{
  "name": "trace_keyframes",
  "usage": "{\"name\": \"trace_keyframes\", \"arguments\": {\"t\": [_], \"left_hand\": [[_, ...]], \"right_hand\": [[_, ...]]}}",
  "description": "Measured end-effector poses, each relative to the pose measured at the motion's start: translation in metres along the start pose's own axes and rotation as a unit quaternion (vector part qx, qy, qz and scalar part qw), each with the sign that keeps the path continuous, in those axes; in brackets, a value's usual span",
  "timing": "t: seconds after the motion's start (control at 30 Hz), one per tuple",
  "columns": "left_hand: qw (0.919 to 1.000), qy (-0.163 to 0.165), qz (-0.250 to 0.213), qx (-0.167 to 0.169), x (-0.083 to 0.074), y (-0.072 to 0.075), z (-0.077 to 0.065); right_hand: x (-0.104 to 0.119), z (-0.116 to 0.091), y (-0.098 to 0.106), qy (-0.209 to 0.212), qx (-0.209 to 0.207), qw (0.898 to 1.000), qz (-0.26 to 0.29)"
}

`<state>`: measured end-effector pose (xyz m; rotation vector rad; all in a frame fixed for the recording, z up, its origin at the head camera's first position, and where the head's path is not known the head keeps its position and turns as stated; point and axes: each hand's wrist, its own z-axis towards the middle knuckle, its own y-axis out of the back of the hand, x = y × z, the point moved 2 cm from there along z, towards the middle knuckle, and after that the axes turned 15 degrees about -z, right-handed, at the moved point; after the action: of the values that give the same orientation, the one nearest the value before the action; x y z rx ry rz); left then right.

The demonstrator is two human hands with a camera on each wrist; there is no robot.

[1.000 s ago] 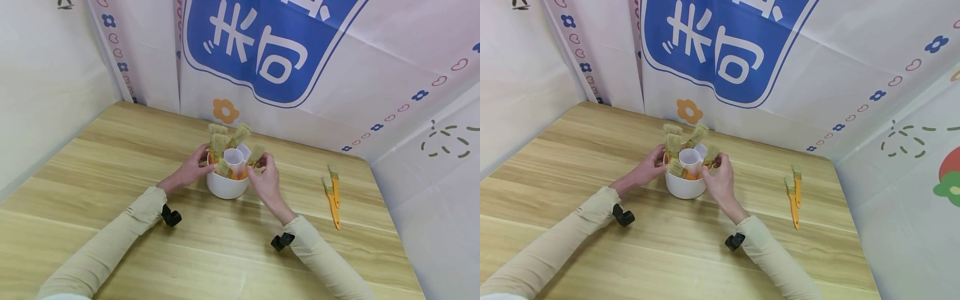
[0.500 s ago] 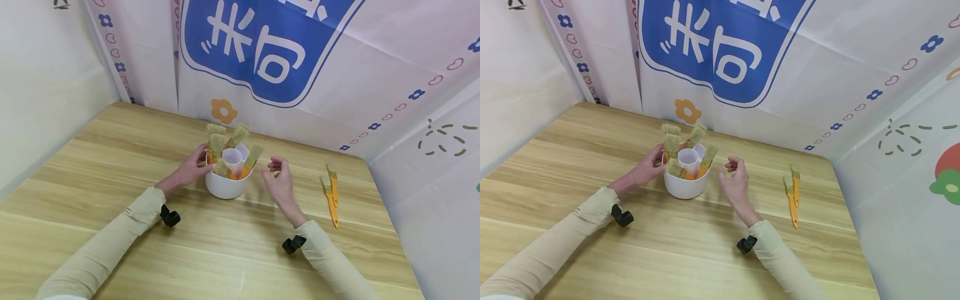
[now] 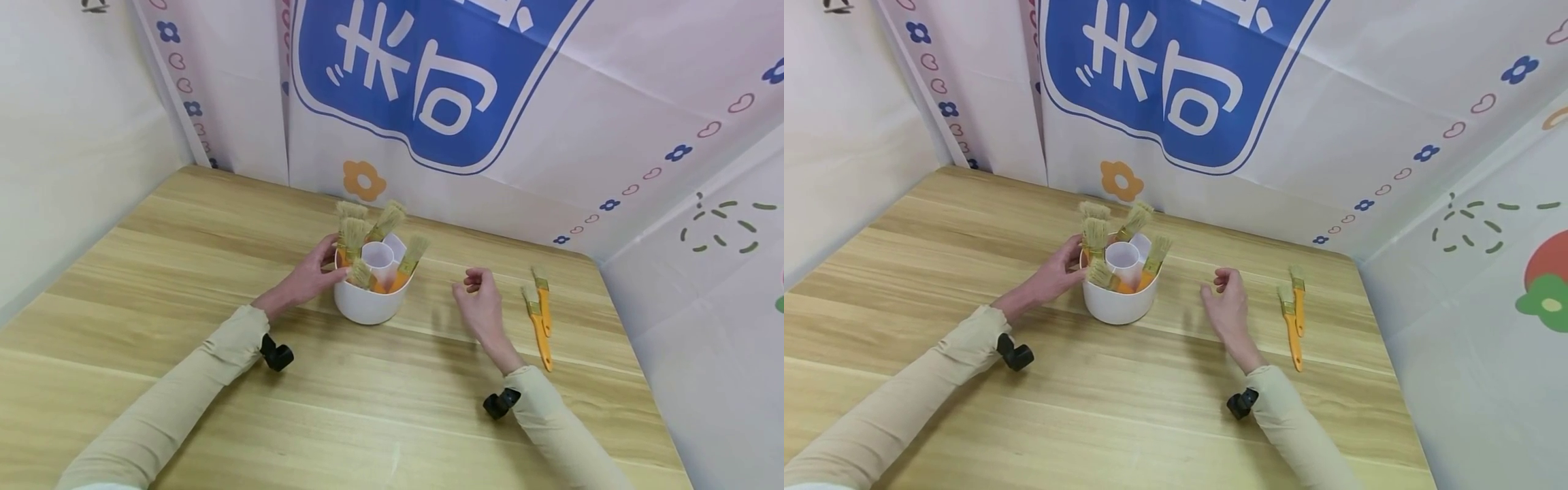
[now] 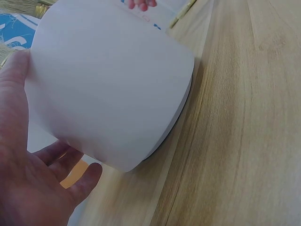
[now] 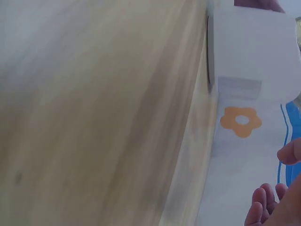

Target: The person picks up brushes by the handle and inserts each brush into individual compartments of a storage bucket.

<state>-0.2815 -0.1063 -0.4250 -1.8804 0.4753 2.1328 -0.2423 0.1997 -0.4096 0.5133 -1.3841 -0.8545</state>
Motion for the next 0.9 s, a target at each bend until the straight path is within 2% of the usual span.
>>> {"name": "trace_keyframes", "arguments": {"t": [0.23,0.5,0.7,0.9], "left_hand": [[1.0000,0.008,-0.003,-0.001,-0.001,0.000,0.001],[1.0000,-0.001,0.001,0.002,-0.001,0.001,0.000],[1.0000,-0.004,-0.005,0.002,-0.002,0.001,0.000],[0.9999,-0.004,-0.008,0.006,-0.001,0.002,0.001]], "right_hand": [[-0.024,0.004,0.013,-0.016,0.011,0.997,-0.070],[-0.047,0.009,0.026,-0.055,0.024,0.990,-0.129],[-0.063,0.013,0.038,-0.078,0.052,0.979,-0.180],[-0.081,0.017,0.054,-0.099,0.072,0.962,-0.246]]}}
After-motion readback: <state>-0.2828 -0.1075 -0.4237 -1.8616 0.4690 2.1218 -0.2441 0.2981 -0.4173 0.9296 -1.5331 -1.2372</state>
